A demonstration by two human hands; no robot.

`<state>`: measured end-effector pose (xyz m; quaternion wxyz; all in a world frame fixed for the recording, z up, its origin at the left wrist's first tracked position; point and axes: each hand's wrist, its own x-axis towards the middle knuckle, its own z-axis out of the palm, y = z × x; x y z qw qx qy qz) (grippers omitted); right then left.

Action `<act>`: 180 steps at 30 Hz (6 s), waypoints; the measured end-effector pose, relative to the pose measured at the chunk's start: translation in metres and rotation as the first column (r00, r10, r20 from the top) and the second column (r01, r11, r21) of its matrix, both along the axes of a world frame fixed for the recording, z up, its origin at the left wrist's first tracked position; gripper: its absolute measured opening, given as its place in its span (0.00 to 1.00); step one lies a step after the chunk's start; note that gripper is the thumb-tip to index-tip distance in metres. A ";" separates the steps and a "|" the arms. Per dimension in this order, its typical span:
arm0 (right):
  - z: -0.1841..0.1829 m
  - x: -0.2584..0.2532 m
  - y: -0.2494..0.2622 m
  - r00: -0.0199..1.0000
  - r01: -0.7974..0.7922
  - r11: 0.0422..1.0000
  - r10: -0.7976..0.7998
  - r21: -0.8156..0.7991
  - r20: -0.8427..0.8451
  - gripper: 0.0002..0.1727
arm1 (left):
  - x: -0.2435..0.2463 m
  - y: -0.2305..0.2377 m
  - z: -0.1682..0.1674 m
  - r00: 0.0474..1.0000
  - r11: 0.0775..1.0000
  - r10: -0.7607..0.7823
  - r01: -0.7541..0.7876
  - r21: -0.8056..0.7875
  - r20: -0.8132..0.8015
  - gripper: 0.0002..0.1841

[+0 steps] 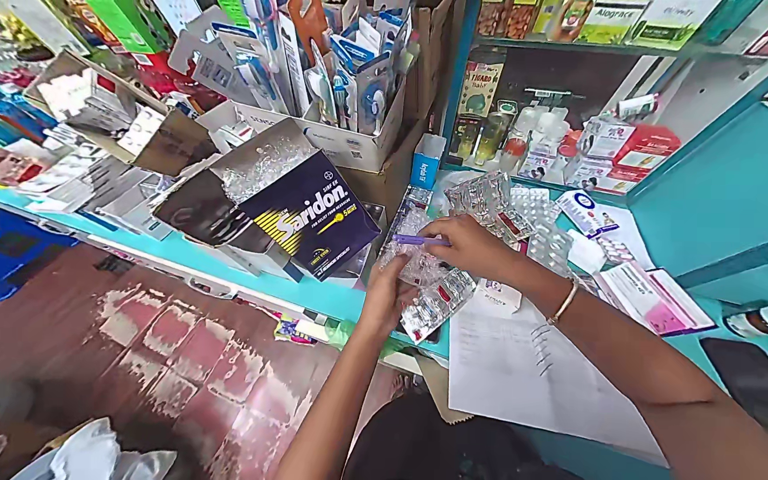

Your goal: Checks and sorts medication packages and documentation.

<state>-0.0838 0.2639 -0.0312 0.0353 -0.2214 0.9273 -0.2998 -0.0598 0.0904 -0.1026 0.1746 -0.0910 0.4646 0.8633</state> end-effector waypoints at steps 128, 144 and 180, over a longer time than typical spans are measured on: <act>-0.011 0.027 -0.005 0.531 -0.418 0.764 0.644 0.491 -0.551 0.11 | -0.002 -0.049 0.033 0.755 0.708 -0.645 0.535 -0.460 -0.115 0.09; 0.003 0.045 0.017 0.874 -0.417 0.762 0.486 0.496 -0.012 0.12 | 0.001 -0.069 0.025 0.912 0.878 -0.281 0.119 -0.464 -0.299 0.09; -0.049 0.080 -0.012 0.998 -0.051 0.989 0.046 -0.137 -0.042 0.39 | 0.034 -0.040 0.006 0.982 0.774 -0.169 0.082 0.628 0.081 0.14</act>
